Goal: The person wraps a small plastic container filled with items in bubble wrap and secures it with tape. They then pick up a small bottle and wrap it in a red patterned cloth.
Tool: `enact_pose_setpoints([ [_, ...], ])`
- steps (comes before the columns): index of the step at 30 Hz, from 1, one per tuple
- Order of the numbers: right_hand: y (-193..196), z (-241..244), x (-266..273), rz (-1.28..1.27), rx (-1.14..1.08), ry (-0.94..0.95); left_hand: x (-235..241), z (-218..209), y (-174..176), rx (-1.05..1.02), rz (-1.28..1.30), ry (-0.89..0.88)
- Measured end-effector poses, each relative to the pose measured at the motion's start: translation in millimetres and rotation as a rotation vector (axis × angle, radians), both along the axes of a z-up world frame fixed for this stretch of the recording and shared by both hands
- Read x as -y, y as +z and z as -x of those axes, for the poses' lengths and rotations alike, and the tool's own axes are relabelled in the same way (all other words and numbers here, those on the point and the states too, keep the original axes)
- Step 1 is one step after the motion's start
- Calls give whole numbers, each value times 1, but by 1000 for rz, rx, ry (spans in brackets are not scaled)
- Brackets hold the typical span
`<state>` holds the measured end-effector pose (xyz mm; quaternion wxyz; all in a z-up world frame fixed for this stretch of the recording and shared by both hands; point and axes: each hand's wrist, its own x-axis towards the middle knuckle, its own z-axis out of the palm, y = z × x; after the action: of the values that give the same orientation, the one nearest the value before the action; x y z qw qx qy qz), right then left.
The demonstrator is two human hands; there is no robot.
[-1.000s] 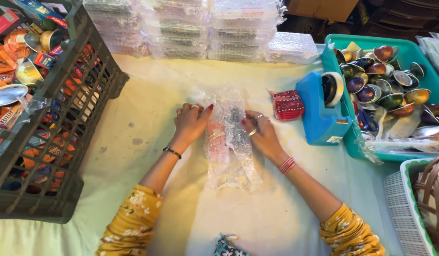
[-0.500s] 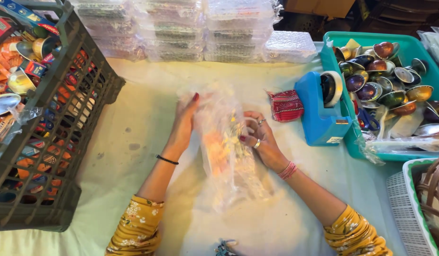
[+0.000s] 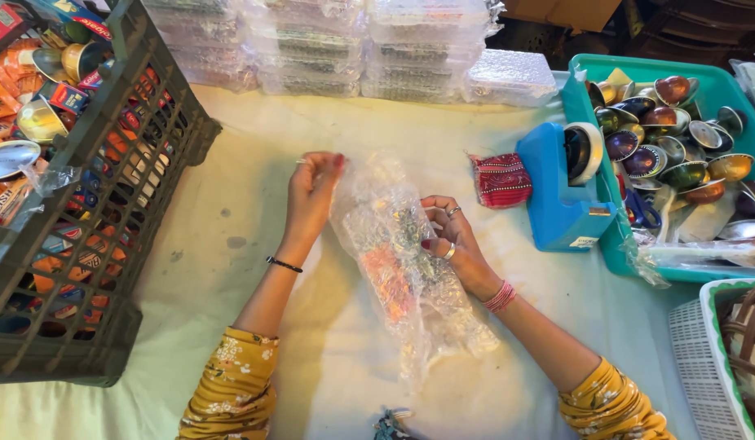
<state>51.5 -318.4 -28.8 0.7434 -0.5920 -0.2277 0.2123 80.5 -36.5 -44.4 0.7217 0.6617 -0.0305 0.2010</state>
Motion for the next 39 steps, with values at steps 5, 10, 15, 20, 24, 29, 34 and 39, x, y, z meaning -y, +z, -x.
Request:
enact_pose_setpoints([
  [5, -2, 1, -1, -19, 103, -64, -2, 13, 19, -150, 249, -41],
  [10, 4, 6, -1, 38, 139, -74, -1, 12, -14, -252, 209, -274],
  [15, 46, 11, -1, 585, 247, -121, 2, 8, -25, -182, 321, -301],
  [20, 68, 14, -8, 843, 756, -296, 4, 13, -4, -96, 460, -324],
  [24, 78, 8, -20, 693, 1109, -295, 4, 8, -18, -72, 452, -305],
  [29, 63, -3, -34, 602, 996, -140, 5, 9, -16, -104, 487, -276],
  [34, 68, -1, -34, 628, 1034, -70, 11, 11, -18, -92, 454, -248],
  [39, 69, 3, -35, 788, 1226, -71, 15, 5, -10, 60, 308, -196],
])
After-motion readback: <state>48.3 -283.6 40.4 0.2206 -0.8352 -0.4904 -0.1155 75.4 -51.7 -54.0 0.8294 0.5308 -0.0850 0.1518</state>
